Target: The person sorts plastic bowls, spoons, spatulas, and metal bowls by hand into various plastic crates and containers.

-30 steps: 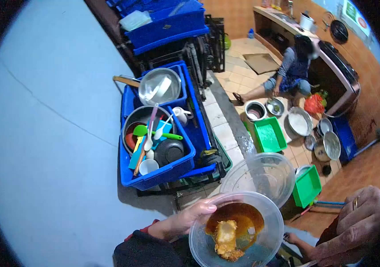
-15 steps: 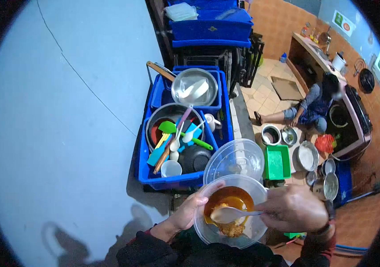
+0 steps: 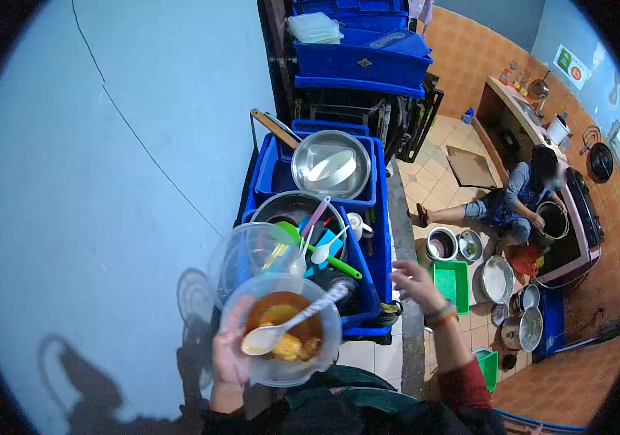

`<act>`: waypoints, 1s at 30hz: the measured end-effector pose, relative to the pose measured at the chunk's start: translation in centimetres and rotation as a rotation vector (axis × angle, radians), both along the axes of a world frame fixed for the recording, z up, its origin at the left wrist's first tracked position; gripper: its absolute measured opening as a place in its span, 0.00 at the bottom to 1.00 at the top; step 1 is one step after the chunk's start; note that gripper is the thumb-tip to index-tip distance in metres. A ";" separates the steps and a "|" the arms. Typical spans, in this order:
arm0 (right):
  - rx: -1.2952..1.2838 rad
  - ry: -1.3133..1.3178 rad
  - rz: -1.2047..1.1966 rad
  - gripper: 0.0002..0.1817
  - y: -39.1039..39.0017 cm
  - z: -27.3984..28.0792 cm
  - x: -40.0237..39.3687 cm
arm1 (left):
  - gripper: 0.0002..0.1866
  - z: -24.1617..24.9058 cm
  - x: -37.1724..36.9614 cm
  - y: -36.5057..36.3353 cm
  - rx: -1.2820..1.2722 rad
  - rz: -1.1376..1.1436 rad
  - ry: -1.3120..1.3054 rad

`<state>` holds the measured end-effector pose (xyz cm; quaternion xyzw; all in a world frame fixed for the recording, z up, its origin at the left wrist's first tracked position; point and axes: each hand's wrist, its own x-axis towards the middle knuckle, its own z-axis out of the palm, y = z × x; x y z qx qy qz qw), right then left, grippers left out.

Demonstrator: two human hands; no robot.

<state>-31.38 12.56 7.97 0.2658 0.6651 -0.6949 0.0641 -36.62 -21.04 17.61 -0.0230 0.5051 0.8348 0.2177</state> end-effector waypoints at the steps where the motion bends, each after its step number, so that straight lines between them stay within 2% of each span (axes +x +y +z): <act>1: 0.083 -0.115 0.090 0.30 -0.7 -1.4 -1.5 | 0.34 0.9 -0.2 -0.2 -0.085 0.023 0.067; 3: 0.077 -0.189 0.148 0.33 -1.5 -4.0 -4.2 | 0.35 1.1 -0.6 -1.7 -0.121 0.075 0.087; 5: -0.023 -0.383 0.252 0.29 -1.8 -6.7 -6.3 | 0.35 1.2 -0.6 -3.0 -0.147 0.113 0.090; 6: -0.021 -0.383 0.257 0.29 -2.2 -7.9 -7.0 | 0.36 1.2 -0.7 -3.5 -0.170 0.146 0.103; 8: -0.244 -0.249 0.037 0.21 -3.1 -9.9 -7.3 | 0.36 1.1 -0.7 -4.3 -0.160 0.167 0.110; 13: -0.362 -0.109 -0.072 0.14 -5.0 -11.1 -6.6 | 0.36 1.0 -0.5 -5.3 -0.167 0.233 0.120; 16: -0.434 -0.095 -0.178 0.15 -5.5 -10.5 -5.9 | 0.36 1.4 -0.7 -5.4 -0.214 0.266 0.075; 21: -0.462 -0.030 -0.187 0.16 -5.8 -8.5 -4.4 | 0.35 1.4 -1.6 -5.5 -0.064 0.229 0.100; 24: -0.338 0.020 -0.189 0.15 -5.7 -5.3 -3.4 | 0.35 1.7 -1.9 -5.2 -0.102 0.238 0.124; 28: -0.266 0.060 -0.258 0.15 -5.1 -4.2 -2.5 | 0.36 2.1 -4.0 -5.5 -0.064 0.196 0.114; 30: -0.290 0.061 -0.324 0.16 -5.8 -5.0 -2.7 | 0.36 0.7 -6.4 -7.0 -0.055 0.180 0.115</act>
